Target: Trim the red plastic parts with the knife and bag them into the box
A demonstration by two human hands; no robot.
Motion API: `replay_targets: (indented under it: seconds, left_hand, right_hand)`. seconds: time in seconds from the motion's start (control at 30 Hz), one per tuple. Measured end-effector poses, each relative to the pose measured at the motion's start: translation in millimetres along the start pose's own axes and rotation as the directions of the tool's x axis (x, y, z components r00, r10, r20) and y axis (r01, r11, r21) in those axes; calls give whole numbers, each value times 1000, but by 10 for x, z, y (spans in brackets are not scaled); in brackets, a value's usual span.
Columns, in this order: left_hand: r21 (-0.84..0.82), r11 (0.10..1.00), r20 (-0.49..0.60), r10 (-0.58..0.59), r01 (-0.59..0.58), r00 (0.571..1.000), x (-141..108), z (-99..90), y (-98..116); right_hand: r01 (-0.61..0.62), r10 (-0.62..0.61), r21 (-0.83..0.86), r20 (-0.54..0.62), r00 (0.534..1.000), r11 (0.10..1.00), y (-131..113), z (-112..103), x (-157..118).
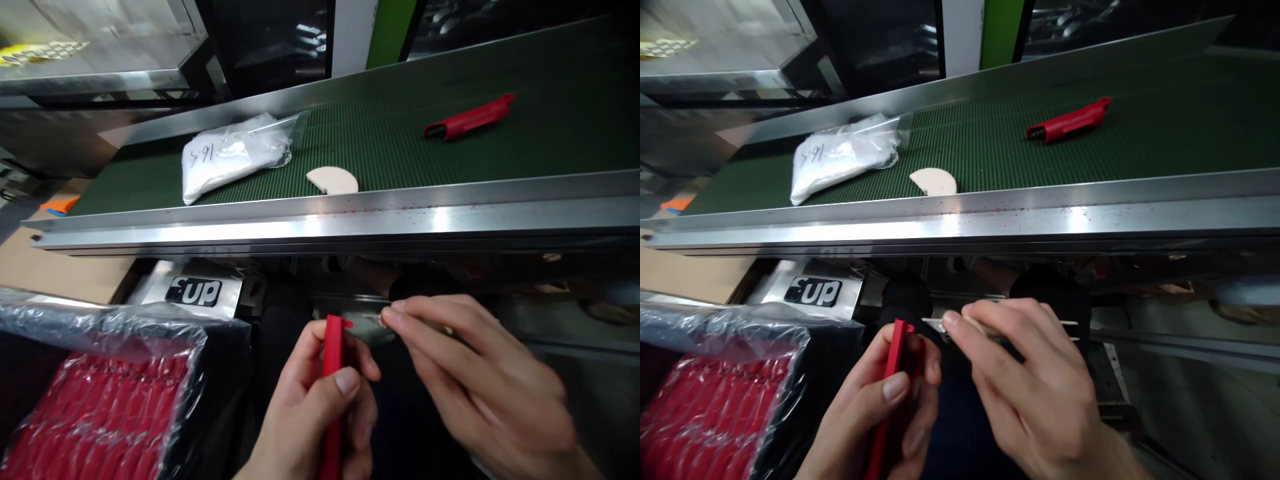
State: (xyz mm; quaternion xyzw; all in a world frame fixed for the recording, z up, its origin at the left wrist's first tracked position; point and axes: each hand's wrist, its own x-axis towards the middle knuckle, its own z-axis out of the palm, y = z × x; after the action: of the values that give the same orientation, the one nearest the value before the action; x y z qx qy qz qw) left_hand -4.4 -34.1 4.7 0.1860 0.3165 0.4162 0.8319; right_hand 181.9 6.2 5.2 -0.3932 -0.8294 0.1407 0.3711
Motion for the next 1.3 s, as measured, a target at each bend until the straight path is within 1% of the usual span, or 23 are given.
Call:
replay_targets:
  seconds: [0.1, 0.17, 0.2, 0.33, 0.47, 0.53, 0.63, 0.7, 0.77, 0.83, 0.9, 0.93, 0.97, 1.03, 1.07, 1.13, 1.2, 1.23, 1.27, 1.3]
  left_hand:
    - [-64, 995, 108, 77, -70, 991, 47, -57, -51]
    - [-111, 988, 149, 126, -110, 981, 67, -77, -85]
    - [-122, 984, 144, 144, -127, 979, 72, -80, -96]
    - [-118, 980, 60, 169, -161, 984, 77, -64, -102]
    - [-113, 982, 41, 154, -148, 987, 88, -61, -118]
    - [-122, 983, 85, 149, -138, 985, 98, -76, -141]
    - [-126, 985, 189, 141, -118, 972, 107, -96, -167]
    - [-129, 984, 223, 154, -127, 963, 101, -93, -164]
    - [-138, 981, 234, 167, -137, 958, 81, -74, -149]
    - [-132, 985, 243, 144, -114, 959, 59, -54, -130]
    - [-168, 985, 278, 92, -46, 956, 51, -49, -120]
    - [-208, 978, 302, 70, -5, 951, 53, -55, -119]
    - [-261, 965, 324, 62, 26, 944, 58, -66, -121]
    - [-338, 937, 345, 35, 89, 938, 64, -96, -130]
    - [-352, 929, 332, 13, 111, 943, 59, -112, -137]
    - [-363, 923, 270, -28, 129, 962, 31, -139, -152]
    - [-373, 919, 196, -53, 124, 979, -11, -159, -168]
    - [-379, 918, 175, -55, 119, 983, -30, -167, -177]
    - [-382, 917, 172, -56, 119, 984, -44, -175, -185]
    - [-382, 915, 190, -58, 128, 980, -53, -184, -193]
  right_hand:
    - [27, -27, 3, 19, 999, 1000, -95, 13, 16]
    - [41, -40, -9, 16, 999, 999, -125, 29, 29]
    - [47, -47, -8, 11, 999, 999, -128, 36, 32]
    - [43, -43, 19, 11, 999, 999, -110, 43, 27]
    - [56, -56, 16, 1, 998, 998, -105, 30, 9]
    - [56, -56, 24, -1, 998, 998, -106, 29, -2]
    - [54, -54, 45, 3, 999, 998, -90, 43, -20]
    - [51, -51, 48, -2, 999, 998, -51, 61, -29]
    - [15, -14, 32, -34, 999, 999, 10, 77, -35]
    - [-60, 61, 16, -86, 994, 998, 74, 75, -42]
    - [-119, 120, 19, -105, 987, 993, 114, 49, -47]
    - [-121, 123, 30, -94, 988, 992, 118, 28, -47]
    - [-100, 103, 42, -72, 992, 994, 113, 4, -44]
    - [-10, 11, 63, -19, 1000, 998, 81, -43, -24]
    - [41, -41, 62, -4, 999, 997, 60, -62, -7]
    - [119, -120, 32, 20, 993, 992, 23, -86, 36]
    - [165, -165, 1, 28, 986, 986, 4, -92, 75]
    - [181, -180, -9, 31, 983, 984, 4, -90, 87]
    - [193, -192, -14, 36, 981, 981, 8, -88, 92]
    - [202, -201, -19, 45, 979, 979, 17, -85, 90]
